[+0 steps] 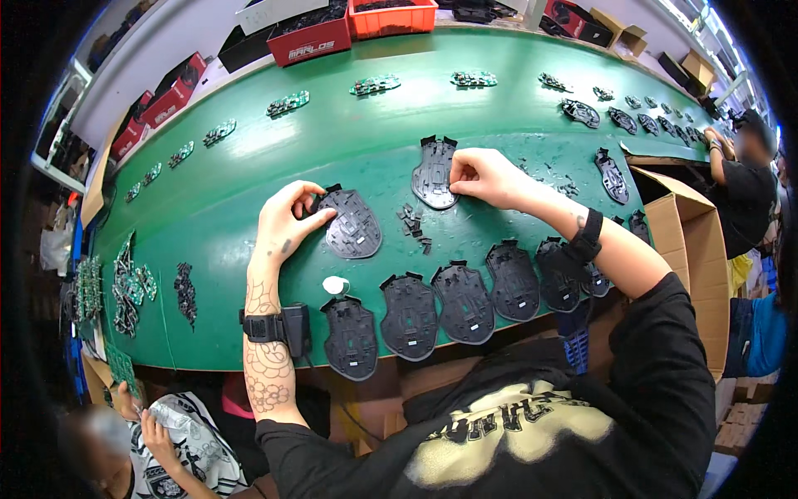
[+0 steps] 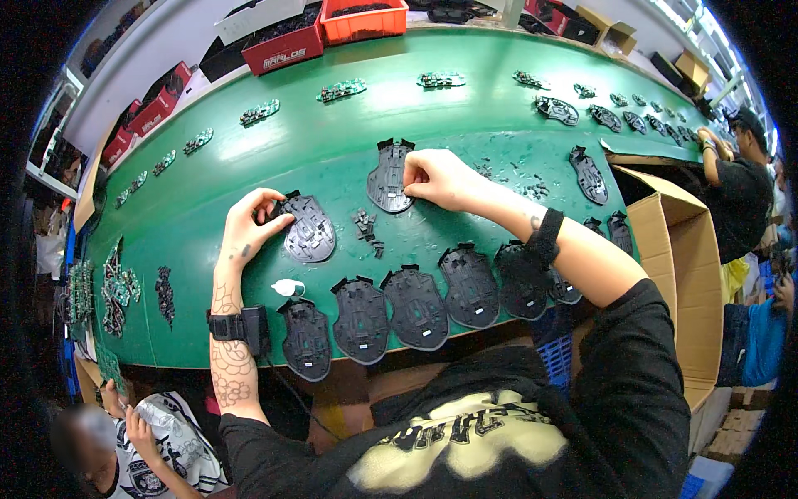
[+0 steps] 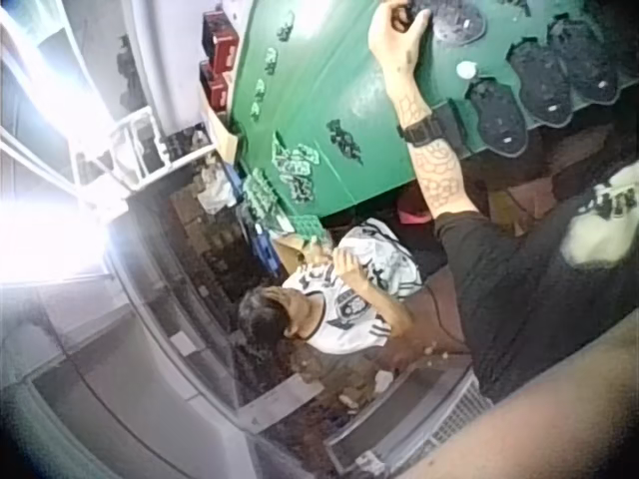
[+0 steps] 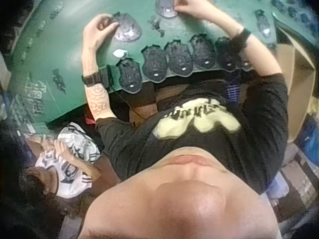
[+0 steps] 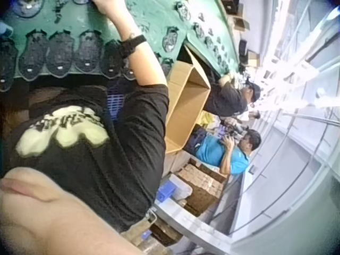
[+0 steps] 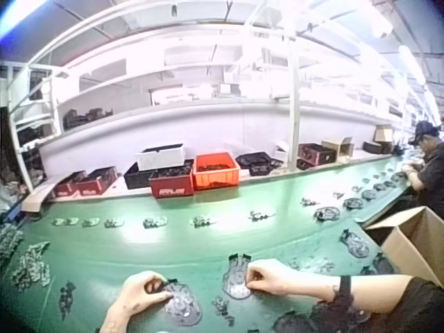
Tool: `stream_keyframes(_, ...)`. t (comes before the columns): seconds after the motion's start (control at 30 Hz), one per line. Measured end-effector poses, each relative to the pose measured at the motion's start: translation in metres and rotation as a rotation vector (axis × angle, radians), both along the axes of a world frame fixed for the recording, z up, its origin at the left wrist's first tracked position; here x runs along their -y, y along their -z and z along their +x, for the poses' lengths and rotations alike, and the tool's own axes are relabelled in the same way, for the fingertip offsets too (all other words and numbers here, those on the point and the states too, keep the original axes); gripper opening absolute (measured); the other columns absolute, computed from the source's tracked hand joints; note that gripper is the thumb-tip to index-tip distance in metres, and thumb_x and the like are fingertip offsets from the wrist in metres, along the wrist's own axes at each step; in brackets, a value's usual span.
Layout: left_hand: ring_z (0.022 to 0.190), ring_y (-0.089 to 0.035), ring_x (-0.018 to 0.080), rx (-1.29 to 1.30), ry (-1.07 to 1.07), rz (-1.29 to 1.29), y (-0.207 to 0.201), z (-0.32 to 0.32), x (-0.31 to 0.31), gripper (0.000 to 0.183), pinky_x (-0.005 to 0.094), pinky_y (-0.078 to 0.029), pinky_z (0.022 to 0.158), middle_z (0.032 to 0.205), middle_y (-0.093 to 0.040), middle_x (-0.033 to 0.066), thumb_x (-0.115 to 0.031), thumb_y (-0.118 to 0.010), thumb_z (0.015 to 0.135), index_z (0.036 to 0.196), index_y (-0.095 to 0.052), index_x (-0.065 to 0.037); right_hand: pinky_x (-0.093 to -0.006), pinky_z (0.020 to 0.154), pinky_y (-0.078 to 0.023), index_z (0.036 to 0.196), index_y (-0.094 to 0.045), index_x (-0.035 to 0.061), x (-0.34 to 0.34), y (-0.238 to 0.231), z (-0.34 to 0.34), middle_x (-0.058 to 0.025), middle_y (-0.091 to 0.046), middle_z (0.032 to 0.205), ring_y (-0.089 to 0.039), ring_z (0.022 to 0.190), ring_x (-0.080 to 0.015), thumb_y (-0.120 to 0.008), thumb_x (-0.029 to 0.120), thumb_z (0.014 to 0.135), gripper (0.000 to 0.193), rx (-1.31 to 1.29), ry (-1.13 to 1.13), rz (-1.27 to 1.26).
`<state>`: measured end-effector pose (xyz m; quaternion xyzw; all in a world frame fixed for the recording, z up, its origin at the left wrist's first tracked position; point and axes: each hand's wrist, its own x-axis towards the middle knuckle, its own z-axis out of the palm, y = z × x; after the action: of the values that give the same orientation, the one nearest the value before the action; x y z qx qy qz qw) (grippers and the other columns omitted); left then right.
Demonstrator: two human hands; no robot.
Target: The person assembles electronic components on a green workbench in a factory setting. They pick up black plastic casings and small circuit boards, apply adhesive from a white bottle, and attach the boards to the casings. The person handles the items one at a time, placing the finished units in a row on the table.
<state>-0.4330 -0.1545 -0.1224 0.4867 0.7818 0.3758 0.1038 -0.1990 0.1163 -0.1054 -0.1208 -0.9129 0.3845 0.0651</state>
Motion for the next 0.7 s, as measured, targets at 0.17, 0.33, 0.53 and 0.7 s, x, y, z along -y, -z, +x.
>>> stream_keyframes(0.17, 0.065, -0.042, 0.0094, 0.013, -0.02, 0.006, 0.001, 0.001, 0.004, 0.034, 0.0245, -0.039, 0.061, 0.072, -0.048, -0.0034, -0.021, -0.083, 0.072, 0.098, -0.067, -0.007, -0.0367, 0.066, -0.05, 0.078, -0.06, 0.0017, -0.003, -0.009, -0.016, -0.0124, -0.065, 0.076, -0.064, 0.073, -0.025, -0.071, 0.009, 0.075, 0.013, 0.145, -0.089, 0.147)
stream_keyframes(0.33, 0.066, -0.042, 0.0093, 0.025, -0.014, 0.015, 0.006, 0.001, 0.001, 0.034, 0.0245, -0.039, 0.061, 0.072, -0.048, -0.0035, -0.021, -0.083, 0.072, 0.098, -0.067, -0.007, -0.0418, 0.068, -0.052, 0.074, -0.06, 0.0038, -0.005, -0.012, -0.023, -0.0145, -0.065, 0.074, -0.065, 0.075, -0.0327, -0.068, 0.006, 0.068, 0.01, 0.209, -0.116, 0.218)
stream_keyframes(0.53, 0.065, -0.043, 0.0091, 0.003, -0.008, 0.043, 0.003, 0.003, 0.001, 0.034, 0.0255, -0.04, 0.061, 0.071, -0.047, -0.0039, -0.022, -0.084, 0.072, 0.098, -0.067, -0.007, -0.0414, 0.068, -0.053, 0.073, -0.06, 0.0038, -0.006, -0.006, -0.03, -0.0144, -0.067, 0.073, -0.067, 0.073, -0.0327, -0.068, 0.004, 0.067, 0.01, 0.252, -0.096, 0.315)
stream_keyframes(0.7, 0.079, -0.055, 0.0098, 0.098, 0.001, 0.062, 0.002, -0.009, 0.018, 0.037, 0.0247, -0.046, 0.07, 0.088, -0.061, -0.0005, -0.021, -0.076, 0.081, 0.114, -0.066, -0.008, -0.0351, 0.068, -0.055, 0.08, -0.074, 0.0043, -0.02, -0.01, -0.014, -0.0135, -0.072, 0.078, -0.07, 0.073, -0.0261, -0.075, 0.009, 0.068, 0.012, 0.021, -0.138, 0.183)
